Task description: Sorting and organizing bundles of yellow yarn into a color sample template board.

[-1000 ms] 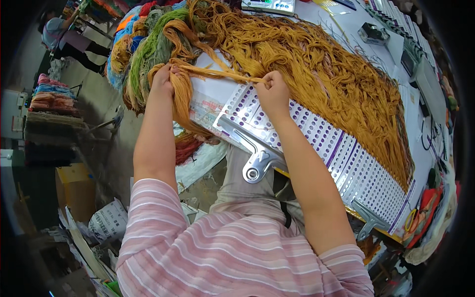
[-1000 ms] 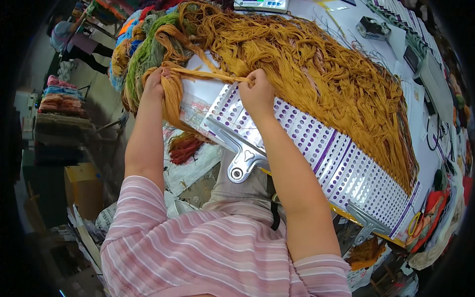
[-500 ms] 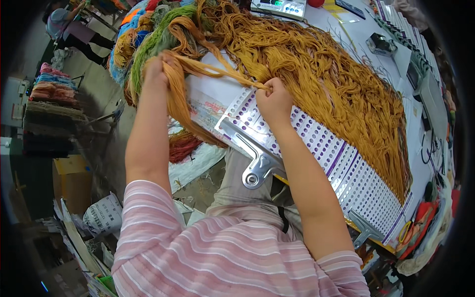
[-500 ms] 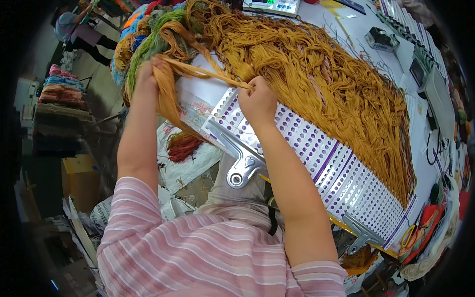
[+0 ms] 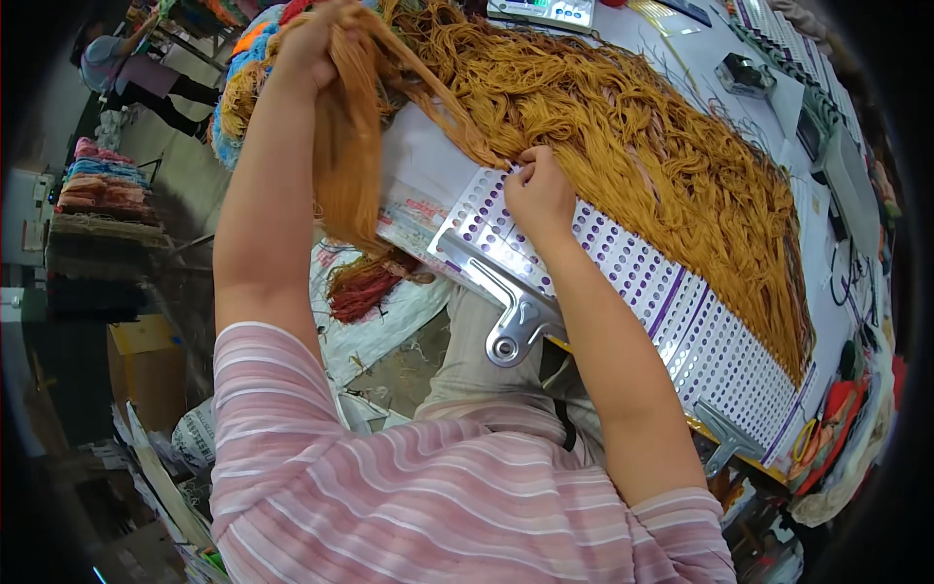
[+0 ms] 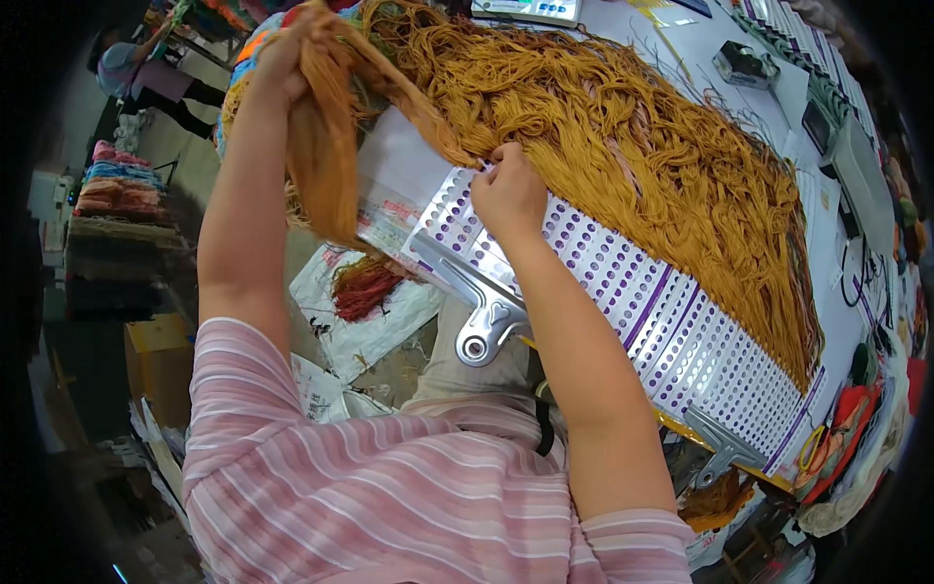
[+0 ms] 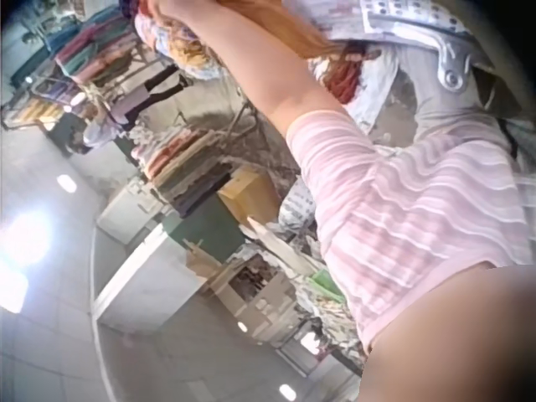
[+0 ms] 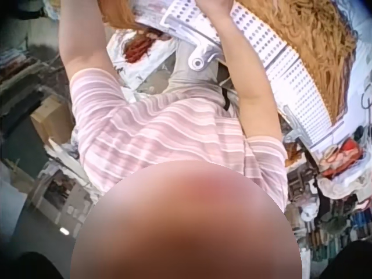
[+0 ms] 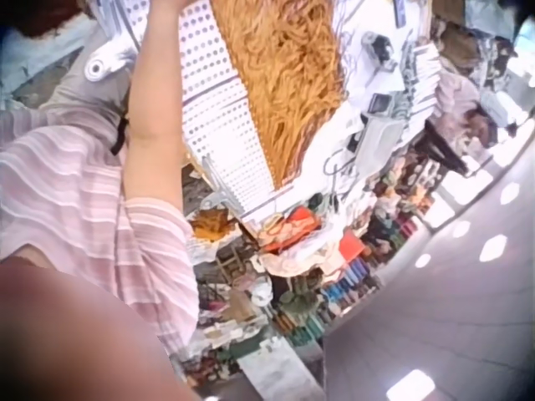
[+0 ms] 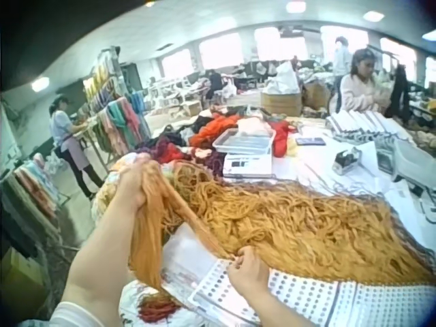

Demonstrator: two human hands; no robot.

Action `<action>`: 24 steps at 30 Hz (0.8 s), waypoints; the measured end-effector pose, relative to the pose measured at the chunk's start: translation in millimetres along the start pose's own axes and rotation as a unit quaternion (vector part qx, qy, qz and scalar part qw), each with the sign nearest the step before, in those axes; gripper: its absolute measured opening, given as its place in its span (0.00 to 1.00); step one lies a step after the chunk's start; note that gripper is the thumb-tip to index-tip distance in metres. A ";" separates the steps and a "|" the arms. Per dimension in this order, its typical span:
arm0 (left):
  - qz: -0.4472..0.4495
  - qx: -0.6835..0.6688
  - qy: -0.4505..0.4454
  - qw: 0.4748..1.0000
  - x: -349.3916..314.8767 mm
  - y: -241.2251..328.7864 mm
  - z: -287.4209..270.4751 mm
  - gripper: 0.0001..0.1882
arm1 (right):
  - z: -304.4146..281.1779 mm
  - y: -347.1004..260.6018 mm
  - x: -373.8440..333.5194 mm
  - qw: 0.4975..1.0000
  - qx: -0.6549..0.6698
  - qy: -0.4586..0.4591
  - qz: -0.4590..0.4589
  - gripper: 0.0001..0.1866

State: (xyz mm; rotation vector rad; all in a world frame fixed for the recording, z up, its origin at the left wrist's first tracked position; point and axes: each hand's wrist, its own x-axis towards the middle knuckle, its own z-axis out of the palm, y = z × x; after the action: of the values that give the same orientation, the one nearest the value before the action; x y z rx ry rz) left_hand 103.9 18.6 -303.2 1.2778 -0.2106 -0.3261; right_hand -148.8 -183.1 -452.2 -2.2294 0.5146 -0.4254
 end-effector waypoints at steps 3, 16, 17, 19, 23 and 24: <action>-0.131 0.036 -0.069 0.988 -32.3 -8.9 -8.4 0.15 | -2.9 3.5 3.0 0.993 0.115 -0.010 0.035 0.11; -0.043 -0.336 -0.447 0.828 -233.9 -21.8 103.3 0.40 | -138.5 -112.0 -75.2 0.943 0.217 0.078 -0.239 0.13; -0.042 -0.339 -0.449 0.826 -239.4 -22.9 107.6 0.40 | -144.0 -112.1 -78.9 0.945 0.174 0.069 -0.267 0.12; -0.039 -0.296 -0.439 0.847 -252.6 -22.6 116.9 0.41 | -149.7 -108.2 -81.3 0.946 0.114 0.050 -0.298 0.11; -0.057 -0.342 -0.466 0.814 -259.9 -29.2 118.9 0.42 | -159.0 -102.3 -76.9 0.938 0.215 -0.047 -0.268 0.11; -0.054 -0.342 -0.467 0.814 -259.1 -31.0 117.3 0.42 | -164.7 -101.6 -77.0 0.930 0.307 -0.106 -0.171 0.10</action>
State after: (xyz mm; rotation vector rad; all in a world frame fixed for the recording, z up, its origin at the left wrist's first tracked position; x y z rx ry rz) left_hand -181.2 -3.4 -293.5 0.3195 -0.7811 -1.0254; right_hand -267.5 -187.5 -281.1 -1.7143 -0.1253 -0.4410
